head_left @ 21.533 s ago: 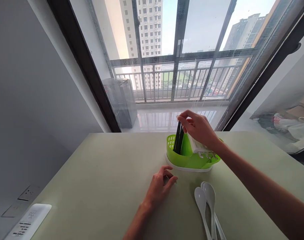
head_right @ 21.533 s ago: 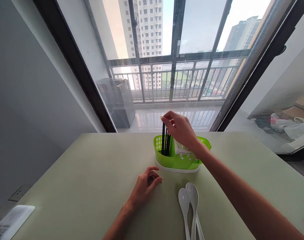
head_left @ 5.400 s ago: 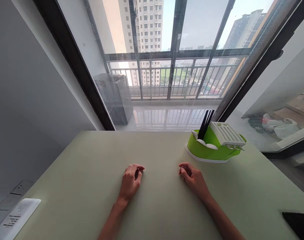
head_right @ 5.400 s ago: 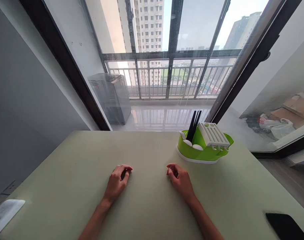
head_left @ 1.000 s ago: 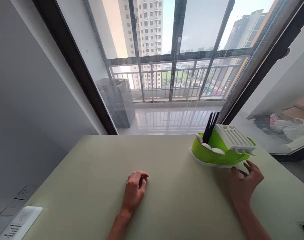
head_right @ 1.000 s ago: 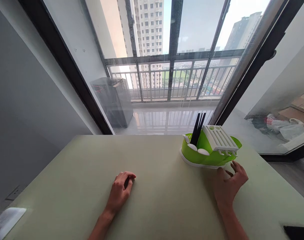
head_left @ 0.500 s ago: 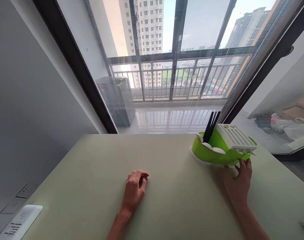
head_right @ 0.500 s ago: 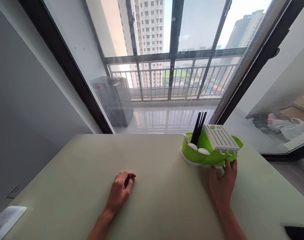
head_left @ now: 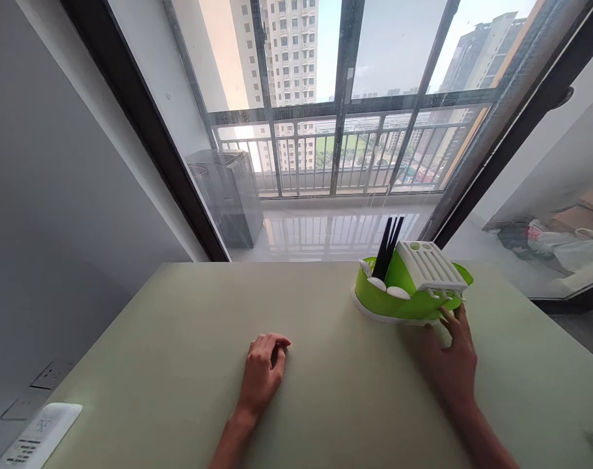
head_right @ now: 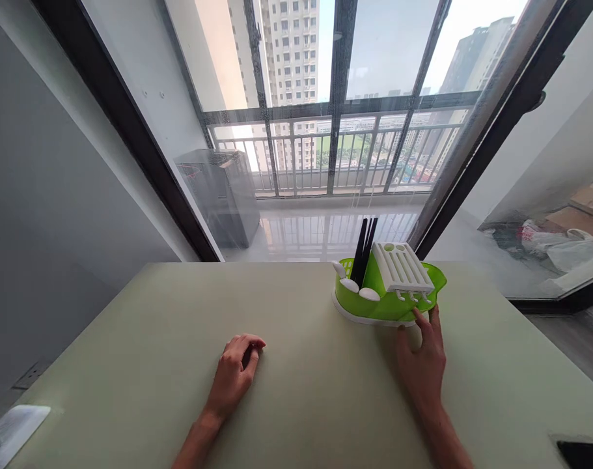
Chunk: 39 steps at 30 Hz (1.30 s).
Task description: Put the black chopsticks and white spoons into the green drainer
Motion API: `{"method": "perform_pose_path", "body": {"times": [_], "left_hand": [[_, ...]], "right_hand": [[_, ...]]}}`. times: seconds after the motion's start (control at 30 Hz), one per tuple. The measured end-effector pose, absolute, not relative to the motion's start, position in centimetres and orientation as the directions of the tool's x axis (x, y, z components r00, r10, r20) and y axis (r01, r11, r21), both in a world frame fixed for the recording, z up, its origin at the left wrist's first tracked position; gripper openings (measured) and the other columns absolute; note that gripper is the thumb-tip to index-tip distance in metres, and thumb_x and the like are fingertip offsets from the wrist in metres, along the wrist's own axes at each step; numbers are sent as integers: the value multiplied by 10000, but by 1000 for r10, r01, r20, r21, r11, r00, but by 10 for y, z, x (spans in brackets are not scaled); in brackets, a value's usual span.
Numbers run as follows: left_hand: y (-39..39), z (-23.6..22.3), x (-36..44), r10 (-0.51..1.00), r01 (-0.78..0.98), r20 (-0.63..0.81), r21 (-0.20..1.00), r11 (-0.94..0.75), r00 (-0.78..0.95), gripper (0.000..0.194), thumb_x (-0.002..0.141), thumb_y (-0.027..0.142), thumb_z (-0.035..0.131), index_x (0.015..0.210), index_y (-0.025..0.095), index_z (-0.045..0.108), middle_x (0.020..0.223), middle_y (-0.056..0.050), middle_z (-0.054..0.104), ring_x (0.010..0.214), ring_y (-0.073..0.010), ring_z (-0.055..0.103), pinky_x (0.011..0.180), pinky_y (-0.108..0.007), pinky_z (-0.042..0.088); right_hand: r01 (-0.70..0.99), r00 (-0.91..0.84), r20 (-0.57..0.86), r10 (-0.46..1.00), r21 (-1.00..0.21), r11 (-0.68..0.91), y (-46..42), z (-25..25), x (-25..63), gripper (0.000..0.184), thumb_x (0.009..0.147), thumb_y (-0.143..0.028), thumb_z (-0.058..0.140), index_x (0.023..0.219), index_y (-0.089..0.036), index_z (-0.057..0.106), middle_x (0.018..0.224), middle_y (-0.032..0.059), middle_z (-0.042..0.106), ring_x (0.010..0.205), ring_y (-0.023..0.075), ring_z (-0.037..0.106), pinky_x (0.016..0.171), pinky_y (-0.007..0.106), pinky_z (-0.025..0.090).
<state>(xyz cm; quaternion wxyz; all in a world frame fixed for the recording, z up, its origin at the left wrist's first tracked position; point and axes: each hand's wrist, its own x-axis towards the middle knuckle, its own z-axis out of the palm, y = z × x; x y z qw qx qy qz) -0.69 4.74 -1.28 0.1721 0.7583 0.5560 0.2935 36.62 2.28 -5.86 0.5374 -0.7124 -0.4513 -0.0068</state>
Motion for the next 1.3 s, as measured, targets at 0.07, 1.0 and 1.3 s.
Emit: {"method": "perform_pose_path", "body": {"times": [0.07, 1.0, 1.3], "left_hand": [[47, -12, -7, 946, 741, 246, 591, -318, 209, 215, 965, 219, 459, 944, 246, 672, 933, -36, 725, 915, -229, 654, 856, -382, 511], [43, -7, -6, 960, 723, 181, 632, -279, 212, 201, 964, 221, 465, 976, 236, 664, 979, -45, 718, 945, -239, 632, 872, -400, 490], [44, -7, -5, 960, 727, 183, 627, -281, 213, 203, 956, 206, 460, 963, 235, 661, 959, -36, 714, 935, -232, 626, 880, -398, 475]], "right_hand": [[681, 569, 515, 641, -732, -16, 22, -55, 360, 515, 909, -423, 546, 1382, -231, 609, 1655, 94, 350, 1503, 328, 366, 1162, 493, 378], [747, 120, 571, 812, -591, 305, 10, -41, 289, 338, 961, -239, 581, 1294, -286, 612, 1705, 57, 85, 1516, 358, 302, 1097, 612, 481], [737, 90, 621, 778, -567, 368, 10, -38, 290, 325, 952, -195, 591, 1260, -268, 664, 1700, 86, 145, 1479, 378, 370, 1057, 594, 518]]}}
